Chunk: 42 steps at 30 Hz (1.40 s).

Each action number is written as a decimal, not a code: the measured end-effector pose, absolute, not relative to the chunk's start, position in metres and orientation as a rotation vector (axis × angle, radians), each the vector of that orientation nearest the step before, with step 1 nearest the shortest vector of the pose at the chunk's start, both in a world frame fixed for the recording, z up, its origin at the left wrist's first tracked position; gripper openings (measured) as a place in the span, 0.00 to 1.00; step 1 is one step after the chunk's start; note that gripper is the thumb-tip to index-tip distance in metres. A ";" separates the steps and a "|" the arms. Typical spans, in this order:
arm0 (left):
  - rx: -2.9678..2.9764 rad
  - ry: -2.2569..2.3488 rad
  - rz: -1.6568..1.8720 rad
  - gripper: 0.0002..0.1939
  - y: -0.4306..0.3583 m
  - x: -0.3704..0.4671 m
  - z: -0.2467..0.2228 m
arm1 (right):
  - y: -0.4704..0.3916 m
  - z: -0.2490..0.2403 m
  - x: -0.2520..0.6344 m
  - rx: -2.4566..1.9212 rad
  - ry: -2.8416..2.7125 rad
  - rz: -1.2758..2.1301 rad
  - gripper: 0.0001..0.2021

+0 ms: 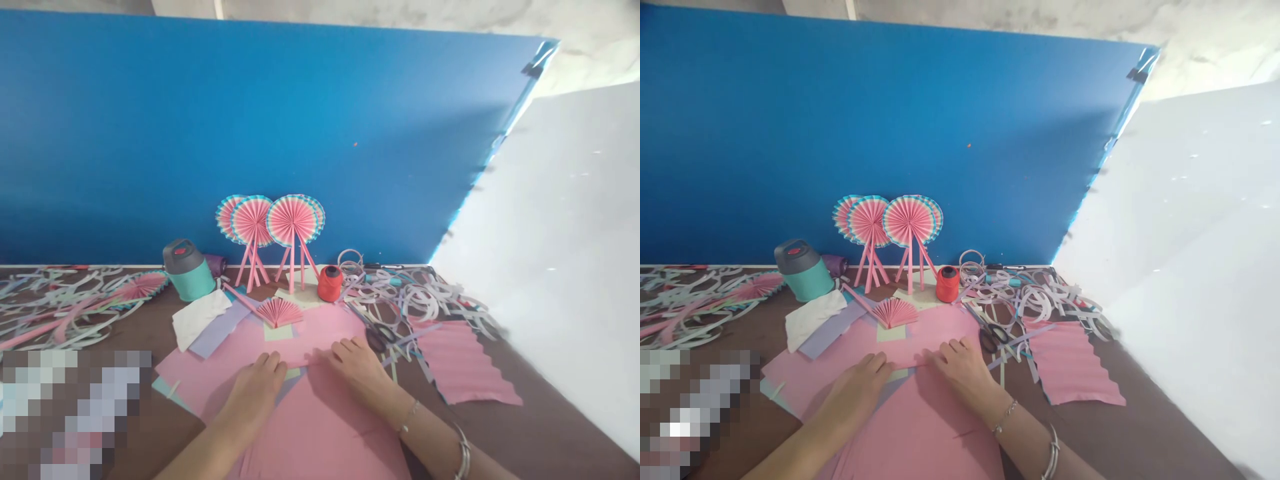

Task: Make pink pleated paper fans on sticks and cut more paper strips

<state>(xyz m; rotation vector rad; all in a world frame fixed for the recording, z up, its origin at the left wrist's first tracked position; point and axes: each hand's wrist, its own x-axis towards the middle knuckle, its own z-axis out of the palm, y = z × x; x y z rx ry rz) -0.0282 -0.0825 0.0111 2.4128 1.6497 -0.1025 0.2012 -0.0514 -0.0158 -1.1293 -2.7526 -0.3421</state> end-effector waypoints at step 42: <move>2.604 1.725 -0.197 0.24 -0.089 -0.013 0.001 | -0.060 -0.011 0.187 -1.429 -2.749 -0.131 0.08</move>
